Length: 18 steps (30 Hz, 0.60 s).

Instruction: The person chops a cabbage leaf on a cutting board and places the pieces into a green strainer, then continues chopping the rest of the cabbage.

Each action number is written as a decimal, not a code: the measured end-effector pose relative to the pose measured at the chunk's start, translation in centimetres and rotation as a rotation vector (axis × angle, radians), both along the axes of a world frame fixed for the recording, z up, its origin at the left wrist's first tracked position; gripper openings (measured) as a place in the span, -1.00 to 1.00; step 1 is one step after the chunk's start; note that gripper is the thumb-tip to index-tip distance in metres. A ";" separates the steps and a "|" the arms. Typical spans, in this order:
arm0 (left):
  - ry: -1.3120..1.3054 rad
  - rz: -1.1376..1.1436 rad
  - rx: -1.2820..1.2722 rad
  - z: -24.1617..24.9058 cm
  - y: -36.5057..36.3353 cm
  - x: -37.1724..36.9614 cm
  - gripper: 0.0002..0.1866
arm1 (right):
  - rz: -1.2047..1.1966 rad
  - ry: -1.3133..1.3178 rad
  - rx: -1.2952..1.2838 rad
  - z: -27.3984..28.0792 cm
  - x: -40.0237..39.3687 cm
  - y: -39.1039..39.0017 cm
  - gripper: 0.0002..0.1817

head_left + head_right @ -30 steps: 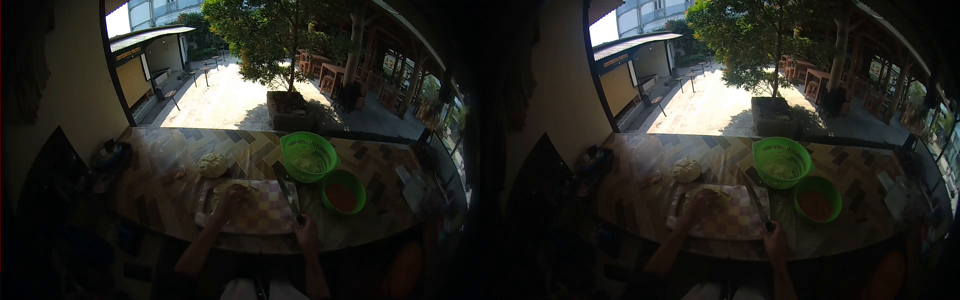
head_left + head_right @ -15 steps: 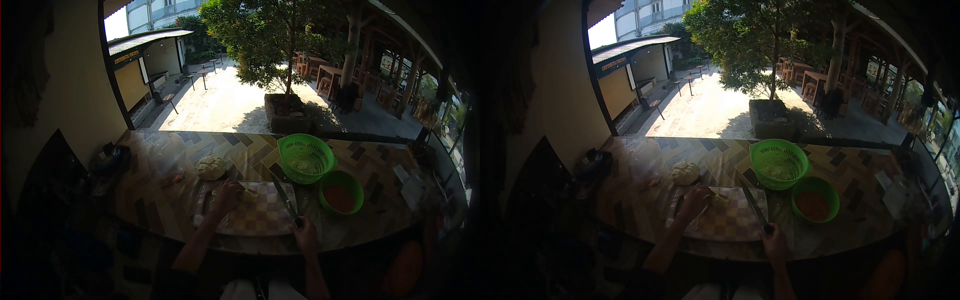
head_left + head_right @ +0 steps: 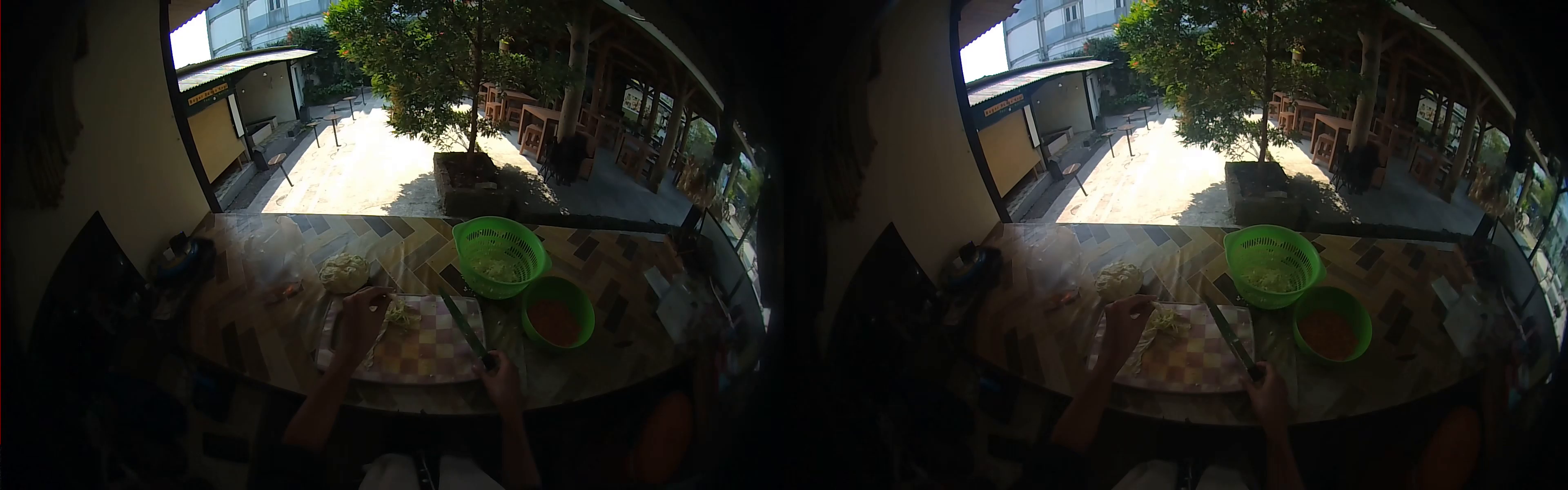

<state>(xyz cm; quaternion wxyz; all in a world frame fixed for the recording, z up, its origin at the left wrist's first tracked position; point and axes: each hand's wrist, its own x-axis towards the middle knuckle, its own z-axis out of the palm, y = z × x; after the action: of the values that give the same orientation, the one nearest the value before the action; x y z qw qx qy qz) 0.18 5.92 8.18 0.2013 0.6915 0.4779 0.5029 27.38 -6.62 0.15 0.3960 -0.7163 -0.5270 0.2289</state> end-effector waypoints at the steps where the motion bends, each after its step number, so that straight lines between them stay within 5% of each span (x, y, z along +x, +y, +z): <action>1: -0.051 -0.051 -0.027 1.0 -0.8 0.4 -0.80 | 0.007 0.012 0.013 -0.2 0.1 0.0 -0.44; 8: -0.479 -0.503 -0.447 0.9 -0.6 1.2 -0.76 | 0.021 0.050 0.068 -1.5 1.2 0.2 -0.47; 12: -0.180 -0.382 -0.459 -4.4 0.3 2.3 -0.75 | 0.024 0.030 0.114 -1.9 1.7 0.0 -0.52; 15: 0.141 -0.255 -0.223 -5.7 -0.3 2.9 -0.76 | 0.021 -0.010 0.098 -1.6 1.5 -0.3 -0.55; 18: 0.146 -0.289 -0.107 -6.1 -1.0 3.6 -0.78 | 0.024 0.007 0.008 -0.6 1.3 -0.6 -0.56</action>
<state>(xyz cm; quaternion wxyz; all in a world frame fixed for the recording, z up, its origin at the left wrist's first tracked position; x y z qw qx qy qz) 3.80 4.94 2.05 0.2729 0.7759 0.4129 0.3911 28.70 -7.24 -0.49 0.3980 -0.7076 -0.5350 0.2338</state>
